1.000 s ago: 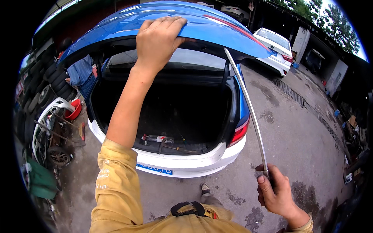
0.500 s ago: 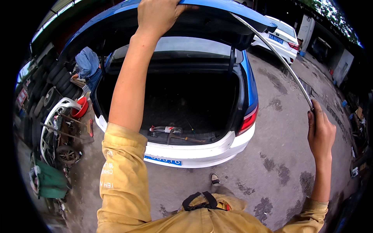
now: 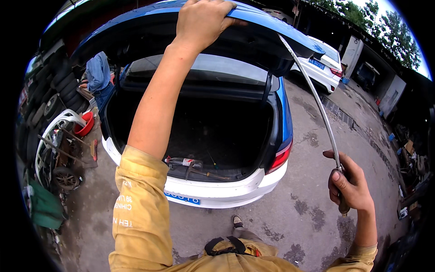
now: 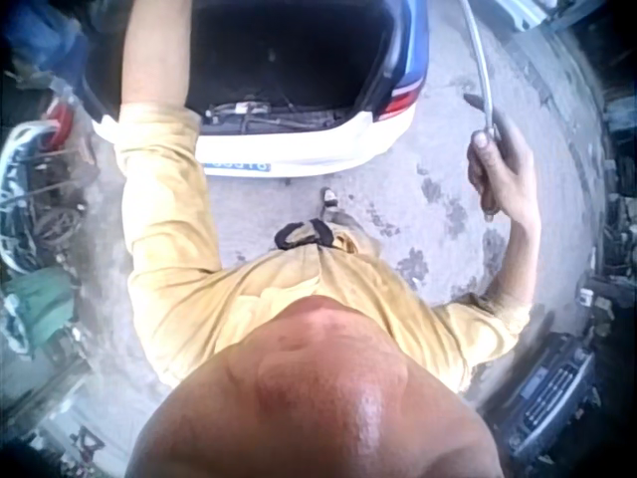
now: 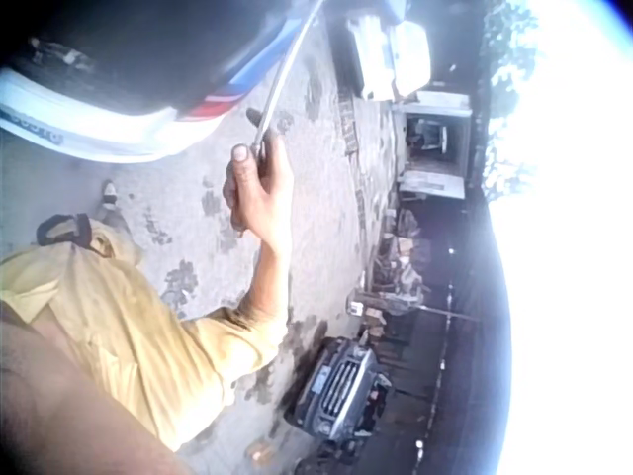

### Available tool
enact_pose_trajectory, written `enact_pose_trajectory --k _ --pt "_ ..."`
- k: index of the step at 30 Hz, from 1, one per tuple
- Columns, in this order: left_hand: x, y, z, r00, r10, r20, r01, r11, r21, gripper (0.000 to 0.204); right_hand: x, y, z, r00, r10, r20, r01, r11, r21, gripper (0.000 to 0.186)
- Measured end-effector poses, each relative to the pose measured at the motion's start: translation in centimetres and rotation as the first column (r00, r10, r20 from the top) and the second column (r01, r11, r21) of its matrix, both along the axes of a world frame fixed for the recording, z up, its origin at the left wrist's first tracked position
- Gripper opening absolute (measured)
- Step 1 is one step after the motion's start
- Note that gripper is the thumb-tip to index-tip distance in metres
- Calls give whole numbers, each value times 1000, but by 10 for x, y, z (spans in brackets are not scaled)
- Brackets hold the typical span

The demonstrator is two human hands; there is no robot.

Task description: The person uses a hammer and a screwdriver to push out a dent on the rear trunk lid of a blue car. They repeatedly strike the screwdriver handle with the hammer to apply force to the dented area. Later, they use a long metal rod to push the dent from the inside of the trunk.

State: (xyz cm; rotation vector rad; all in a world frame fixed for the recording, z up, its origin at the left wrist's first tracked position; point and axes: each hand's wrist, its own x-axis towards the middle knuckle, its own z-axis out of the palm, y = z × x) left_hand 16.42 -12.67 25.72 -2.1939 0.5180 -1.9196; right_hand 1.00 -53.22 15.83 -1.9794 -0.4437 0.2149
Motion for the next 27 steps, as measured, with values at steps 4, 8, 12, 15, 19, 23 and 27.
enact_pose_trajectory --k 4,8,12,15,19,23,27 --pt "3 -5 -1 999 51 3 -51 999 -6 32 -26 10 15 997 -32 -65 39 994 103 46" --pt "9 -1 -8 986 150 75 -153 988 34 36 -53 28 35 986 -154 66 163 974 -159 39" --pt "7 -2 -4 985 106 137 -116 991 69 35 -33 15 37 972 -135 191 186 941 -284 36" --pt "10 5 -8 985 99 141 -113 989 99 35 13 -6 4 872 8 490 261 838 -479 35" --pt "11 -2 -4 987 83 140 -96 992 87 34 44 -20 -46 688 -4 726 468 766 -440 36" --pt "-2 2 -5 998 11 58 -14 999 51 30 71 -32 -36 582 109 806 572 650 -500 35" --pt "-8 -8 -10 998 -20 62 19 1000 17 31 108 -78 4 354 262 898 718 538 -441 24"
